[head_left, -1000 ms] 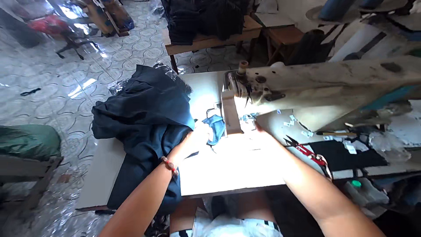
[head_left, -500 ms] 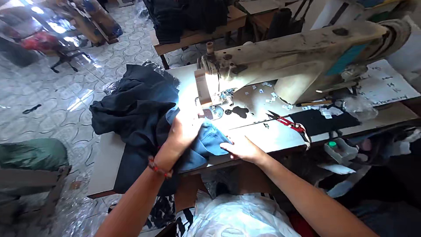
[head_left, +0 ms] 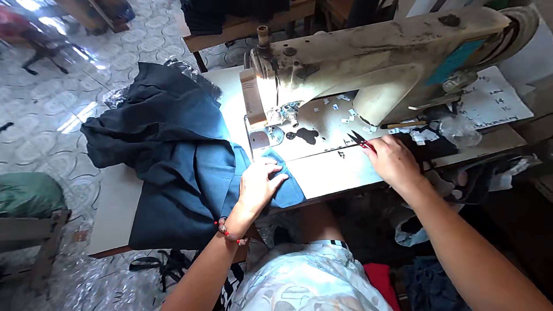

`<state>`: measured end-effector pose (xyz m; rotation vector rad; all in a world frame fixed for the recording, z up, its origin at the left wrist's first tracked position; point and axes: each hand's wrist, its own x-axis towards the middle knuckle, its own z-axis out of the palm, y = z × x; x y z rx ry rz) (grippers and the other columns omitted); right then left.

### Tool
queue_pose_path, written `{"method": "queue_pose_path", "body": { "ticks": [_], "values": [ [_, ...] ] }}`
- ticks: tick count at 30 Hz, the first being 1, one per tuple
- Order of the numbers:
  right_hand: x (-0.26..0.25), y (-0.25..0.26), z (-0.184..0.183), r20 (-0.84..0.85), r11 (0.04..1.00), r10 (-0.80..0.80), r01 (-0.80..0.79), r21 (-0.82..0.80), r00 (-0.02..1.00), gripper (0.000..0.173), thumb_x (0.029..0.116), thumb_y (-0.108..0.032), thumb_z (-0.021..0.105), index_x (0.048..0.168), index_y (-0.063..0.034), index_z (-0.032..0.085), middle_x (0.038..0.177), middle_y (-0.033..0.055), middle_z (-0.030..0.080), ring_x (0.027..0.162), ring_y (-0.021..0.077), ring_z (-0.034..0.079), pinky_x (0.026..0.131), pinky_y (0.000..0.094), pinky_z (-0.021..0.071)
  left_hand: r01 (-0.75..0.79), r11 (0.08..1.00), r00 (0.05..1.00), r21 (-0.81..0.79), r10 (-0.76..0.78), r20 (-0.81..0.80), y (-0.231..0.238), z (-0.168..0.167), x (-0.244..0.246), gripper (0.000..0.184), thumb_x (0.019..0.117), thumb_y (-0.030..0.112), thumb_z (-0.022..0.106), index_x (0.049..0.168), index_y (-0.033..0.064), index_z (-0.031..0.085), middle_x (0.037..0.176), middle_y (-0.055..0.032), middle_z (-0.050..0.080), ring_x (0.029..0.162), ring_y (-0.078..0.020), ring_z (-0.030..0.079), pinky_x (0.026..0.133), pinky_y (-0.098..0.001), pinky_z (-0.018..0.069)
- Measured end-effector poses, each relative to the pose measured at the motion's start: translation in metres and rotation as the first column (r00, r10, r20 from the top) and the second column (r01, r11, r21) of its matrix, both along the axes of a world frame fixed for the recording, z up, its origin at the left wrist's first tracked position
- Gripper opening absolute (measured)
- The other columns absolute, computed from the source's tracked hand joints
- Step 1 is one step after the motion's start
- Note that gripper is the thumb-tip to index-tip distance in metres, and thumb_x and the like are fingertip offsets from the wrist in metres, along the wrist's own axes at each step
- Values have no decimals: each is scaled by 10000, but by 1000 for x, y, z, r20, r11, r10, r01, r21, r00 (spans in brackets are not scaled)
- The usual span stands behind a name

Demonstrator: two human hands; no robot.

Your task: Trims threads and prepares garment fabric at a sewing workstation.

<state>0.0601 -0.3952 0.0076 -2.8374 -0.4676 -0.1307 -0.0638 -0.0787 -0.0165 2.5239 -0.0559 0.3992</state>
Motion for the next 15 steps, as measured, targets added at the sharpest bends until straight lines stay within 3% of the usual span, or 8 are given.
{"method": "queue_pose_path", "body": {
  "ticks": [4, 6, 7, 9, 11, 13, 15],
  "values": [
    [1, 8, 4, -29, 999, -35, 34, -39, 999, 263, 1072, -52, 460, 1090, 164, 609, 1121, 369, 623, 1118, 547, 618, 939, 652, 493, 54, 998, 986, 46, -60, 156, 0, -8, -8, 138, 934, 172, 726, 986, 70, 803, 1071, -76, 767, 1011, -223, 730, 913, -410, 576],
    [-1, 11, 12, -80, 996, -51, 57, 73, 995, 274, 1082, -47, 411, 1118, 163, 583, 1080, 360, 635, 1052, 529, 648, 906, 658, 496, 77, 996, 984, 51, -84, 155, 1, -5, -10, 142, 949, 144, 705, 1005, 47, 792, 1038, -91, 768, 979, -224, 738, 895, -411, 585],
    [-6, 16, 19, -115, 981, -42, 63, 182, 992, 291, 1092, -69, 386, 1141, 145, 577, 1027, 331, 651, 977, 485, 672, 868, 632, 511, 86, 995, 986, 49, -93, 142, 2, -2, -10, 146, 952, 132, 699, 1016, 33, 786, 1030, -101, 766, 970, -230, 740, 891, -416, 587],
    [-34, 36, 37, -211, 907, 54, 40, 418, 976, 312, 1104, -127, 368, 1195, 74, 588, 876, 197, 667, 756, 297, 687, 712, 488, 573, 103, 994, 988, 48, -108, 112, 3, 3, -10, 145, 950, 106, 694, 1021, 11, 776, 1020, -120, 766, 953, -244, 747, 879, -432, 592],
    [-78, 66, 44, -371, 762, 232, 70, 644, 899, 268, 1098, -157, 390, 1194, -3, 586, 748, 66, 596, 588, 135, 598, 541, 312, 539, 125, 991, 989, 40, -127, 69, 6, 6, -12, 137, 953, 90, 688, 1019, 1, 767, 1031, -131, 760, 959, -255, 743, 889, -442, 589],
    [-107, 97, 35, -496, 641, 424, 135, 755, 758, 206, 1075, -163, 466, 1104, -16, 607, 681, -3, 561, 538, 64, 560, 503, 232, 502, 150, 988, 988, 22, -151, 42, 9, 10, -9, 129, 953, 70, 680, 1017, -9, 760, 1046, -148, 755, 979, -268, 738, 908, -455, 581],
    [-118, 116, 15, -491, 653, 493, 67, 754, 718, 210, 1042, -209, 571, 1104, -19, 636, 659, -16, 551, 511, 39, 520, 491, 209, 462, 169, 986, 985, -3, -169, 36, 12, 12, -7, 121, 944, 40, 674, 1015, -17, 754, 1029, -158, 747, 964, -273, 734, 893, -458, 584]
  ]
}}
